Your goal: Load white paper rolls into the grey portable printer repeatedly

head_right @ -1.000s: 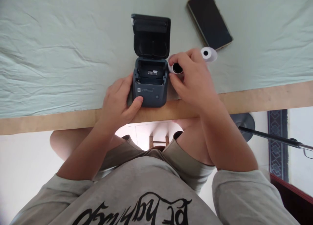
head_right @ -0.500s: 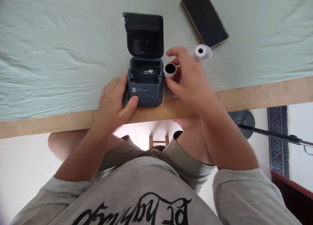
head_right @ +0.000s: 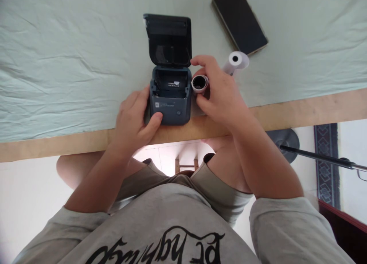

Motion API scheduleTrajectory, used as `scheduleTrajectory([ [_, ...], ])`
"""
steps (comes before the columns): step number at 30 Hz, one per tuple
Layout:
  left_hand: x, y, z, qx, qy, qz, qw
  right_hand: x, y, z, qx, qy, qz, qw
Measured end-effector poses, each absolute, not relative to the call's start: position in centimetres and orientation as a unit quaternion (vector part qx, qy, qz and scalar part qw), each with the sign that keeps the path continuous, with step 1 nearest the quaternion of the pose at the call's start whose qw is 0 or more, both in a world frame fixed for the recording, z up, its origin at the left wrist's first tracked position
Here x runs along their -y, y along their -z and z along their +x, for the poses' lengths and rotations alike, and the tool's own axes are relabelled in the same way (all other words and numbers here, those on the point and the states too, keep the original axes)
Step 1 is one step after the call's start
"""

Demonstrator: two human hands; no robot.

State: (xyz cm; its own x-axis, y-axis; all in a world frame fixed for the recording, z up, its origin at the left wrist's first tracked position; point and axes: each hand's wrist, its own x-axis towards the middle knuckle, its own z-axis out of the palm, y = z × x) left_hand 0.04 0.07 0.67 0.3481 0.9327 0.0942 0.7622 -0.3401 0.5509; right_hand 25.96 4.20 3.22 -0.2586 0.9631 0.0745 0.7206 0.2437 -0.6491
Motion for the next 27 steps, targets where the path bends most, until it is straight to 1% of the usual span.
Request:
scheduleTrajectory([
  [5, -0.09, -0.7, 0.09, -0.535, -0.203, 0.792, 0.214, -4.5, -3.18, 26.01, 0.767, -0.237, -0.55, 0.229],
  [9, -0.07, -0.8, 0.1, -0.537, -0.195, 0.793, 0.213, -4.48, -3.32, 26.05, 0.771, -0.247, -0.537, 0.236],
  [16, -0.03, -0.56, 0.01, -0.53, -0.2, 0.799, 0.201, -4.28, -3.48, 26.72, 0.785, -0.263, -0.52, 0.211],
  [27, -0.01, -0.49, 0.03, -0.533, -0.203, 0.797, 0.202, -4.34, -3.21, 26.64, 0.78, -0.242, -0.54, 0.203],
])
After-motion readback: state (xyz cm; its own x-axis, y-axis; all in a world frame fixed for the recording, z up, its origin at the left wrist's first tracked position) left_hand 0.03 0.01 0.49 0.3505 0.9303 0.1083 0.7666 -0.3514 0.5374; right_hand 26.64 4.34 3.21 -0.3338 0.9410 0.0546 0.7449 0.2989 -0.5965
